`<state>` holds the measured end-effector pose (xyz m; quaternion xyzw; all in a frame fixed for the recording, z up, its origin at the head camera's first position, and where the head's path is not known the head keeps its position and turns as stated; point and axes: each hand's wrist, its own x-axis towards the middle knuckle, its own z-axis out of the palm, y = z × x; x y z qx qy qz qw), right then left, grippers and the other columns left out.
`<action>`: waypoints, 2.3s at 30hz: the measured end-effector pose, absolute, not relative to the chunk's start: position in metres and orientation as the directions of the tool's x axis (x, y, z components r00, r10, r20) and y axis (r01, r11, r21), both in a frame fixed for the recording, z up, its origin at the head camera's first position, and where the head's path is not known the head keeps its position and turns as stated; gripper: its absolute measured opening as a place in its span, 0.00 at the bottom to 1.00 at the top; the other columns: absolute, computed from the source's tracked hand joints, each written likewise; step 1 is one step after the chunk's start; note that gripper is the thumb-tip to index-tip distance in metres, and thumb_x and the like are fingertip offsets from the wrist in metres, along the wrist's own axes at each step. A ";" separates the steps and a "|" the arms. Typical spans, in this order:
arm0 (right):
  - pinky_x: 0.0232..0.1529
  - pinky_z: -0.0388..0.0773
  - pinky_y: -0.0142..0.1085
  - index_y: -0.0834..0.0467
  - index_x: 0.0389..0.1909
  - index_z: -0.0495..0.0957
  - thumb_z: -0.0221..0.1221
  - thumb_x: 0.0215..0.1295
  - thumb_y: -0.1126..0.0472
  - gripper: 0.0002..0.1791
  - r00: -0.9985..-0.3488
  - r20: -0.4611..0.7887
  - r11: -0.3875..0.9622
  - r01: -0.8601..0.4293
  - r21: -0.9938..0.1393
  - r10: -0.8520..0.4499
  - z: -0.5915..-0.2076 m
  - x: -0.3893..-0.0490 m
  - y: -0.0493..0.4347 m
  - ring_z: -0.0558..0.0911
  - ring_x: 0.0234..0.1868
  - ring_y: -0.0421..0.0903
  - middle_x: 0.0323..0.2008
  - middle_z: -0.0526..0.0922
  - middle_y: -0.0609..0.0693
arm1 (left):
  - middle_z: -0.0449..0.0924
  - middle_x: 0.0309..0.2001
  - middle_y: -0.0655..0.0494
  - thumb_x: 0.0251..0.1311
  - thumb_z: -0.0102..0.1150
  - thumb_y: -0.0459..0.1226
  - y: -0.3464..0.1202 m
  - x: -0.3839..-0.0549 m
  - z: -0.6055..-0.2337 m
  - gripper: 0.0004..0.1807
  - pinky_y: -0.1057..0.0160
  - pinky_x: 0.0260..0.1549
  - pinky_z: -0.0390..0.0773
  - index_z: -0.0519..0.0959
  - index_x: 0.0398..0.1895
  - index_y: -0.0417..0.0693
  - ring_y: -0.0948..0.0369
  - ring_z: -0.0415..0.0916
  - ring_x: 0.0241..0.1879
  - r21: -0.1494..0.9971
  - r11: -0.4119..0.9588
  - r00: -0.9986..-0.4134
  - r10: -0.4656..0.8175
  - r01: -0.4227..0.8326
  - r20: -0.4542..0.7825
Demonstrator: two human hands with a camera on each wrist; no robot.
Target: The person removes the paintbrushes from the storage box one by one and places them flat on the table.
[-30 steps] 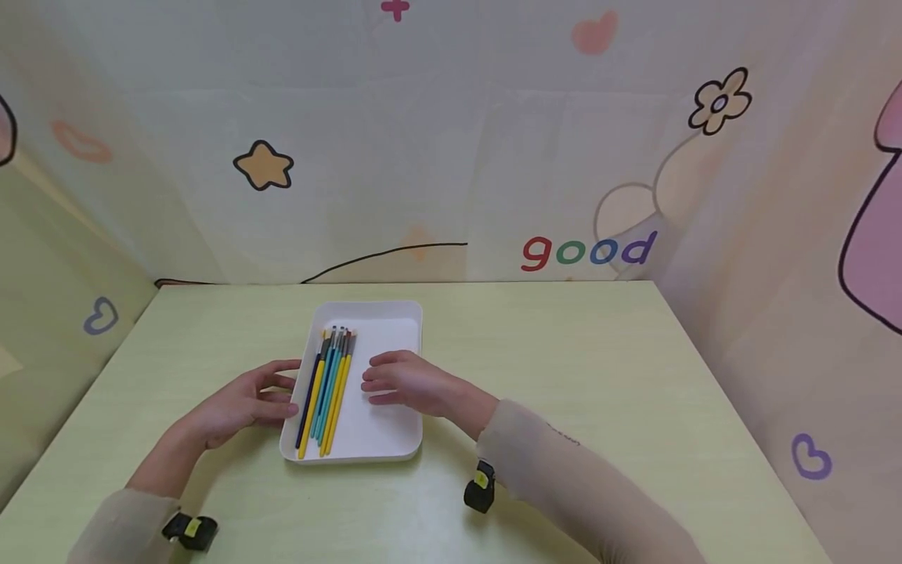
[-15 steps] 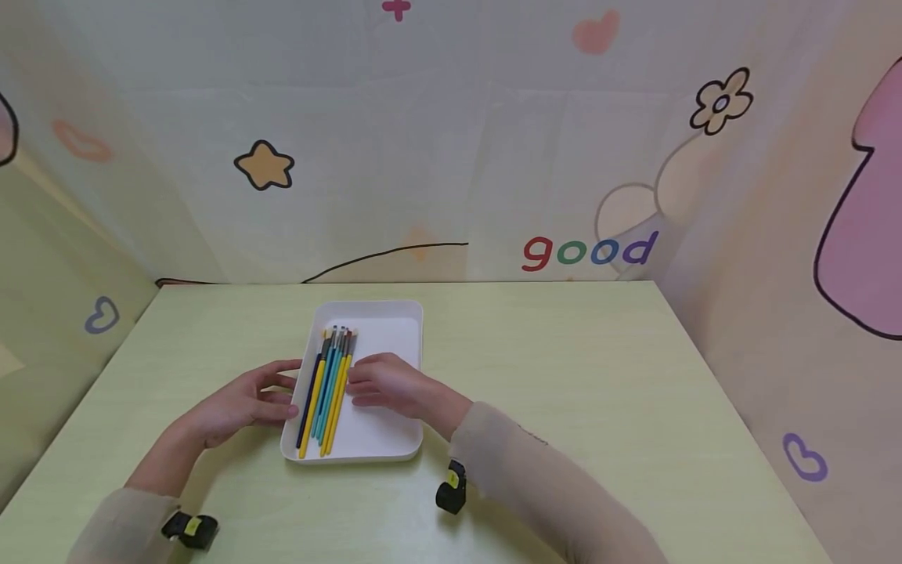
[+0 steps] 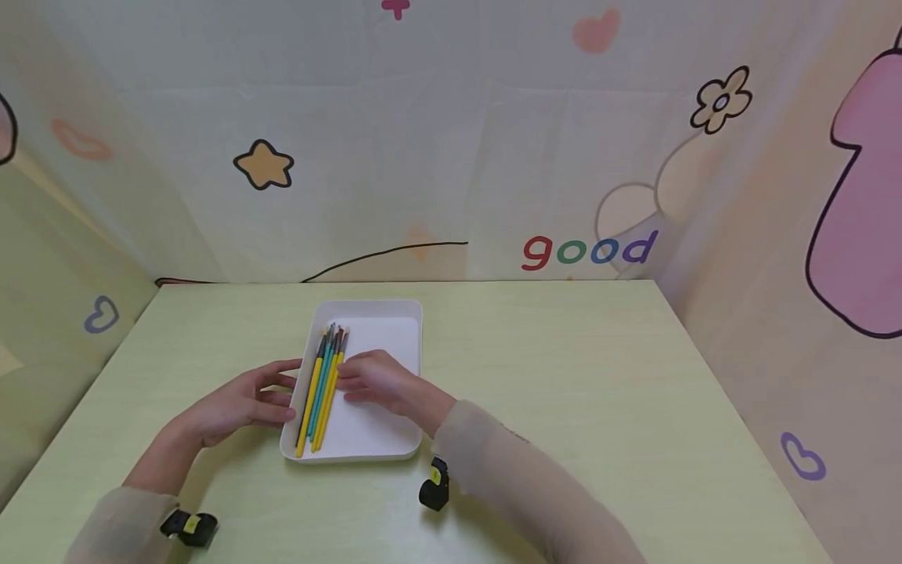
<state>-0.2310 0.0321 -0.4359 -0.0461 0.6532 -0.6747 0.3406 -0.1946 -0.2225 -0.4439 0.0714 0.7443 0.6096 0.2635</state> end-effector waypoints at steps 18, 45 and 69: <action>0.61 0.77 0.47 0.73 0.71 0.62 0.55 0.76 0.66 0.28 -0.782 -0.386 0.037 0.424 -0.905 -0.489 -0.445 -0.234 0.003 0.80 0.61 0.57 0.58 0.79 0.63 | 0.65 0.64 0.34 0.62 0.69 0.27 -0.227 -0.197 -0.446 0.48 0.52 0.50 0.84 0.51 0.81 0.39 0.47 0.78 0.54 0.940 0.257 -0.854 0.413 -0.225 -0.317; 0.34 0.86 0.35 0.69 0.56 0.76 0.67 0.64 0.72 0.20 -0.933 -0.253 0.274 0.181 -0.945 -0.257 -0.458 -0.224 -0.027 0.83 0.34 0.44 0.37 0.80 0.51 | 0.64 0.64 0.33 0.62 0.68 0.26 -0.224 -0.196 -0.446 0.49 0.52 0.51 0.83 0.49 0.81 0.37 0.47 0.78 0.56 0.950 0.218 -0.842 0.448 -0.223 -0.300; 0.30 0.86 0.37 0.63 0.58 0.74 0.67 0.65 0.70 0.22 -0.916 -0.317 0.249 0.256 -0.934 -0.247 -0.452 -0.225 -0.007 0.84 0.33 0.46 0.40 0.77 0.54 | 0.65 0.65 0.31 0.62 0.68 0.26 -0.223 -0.196 -0.446 0.48 0.52 0.50 0.83 0.49 0.81 0.37 0.46 0.78 0.54 0.946 0.234 -0.857 0.414 -0.226 -0.307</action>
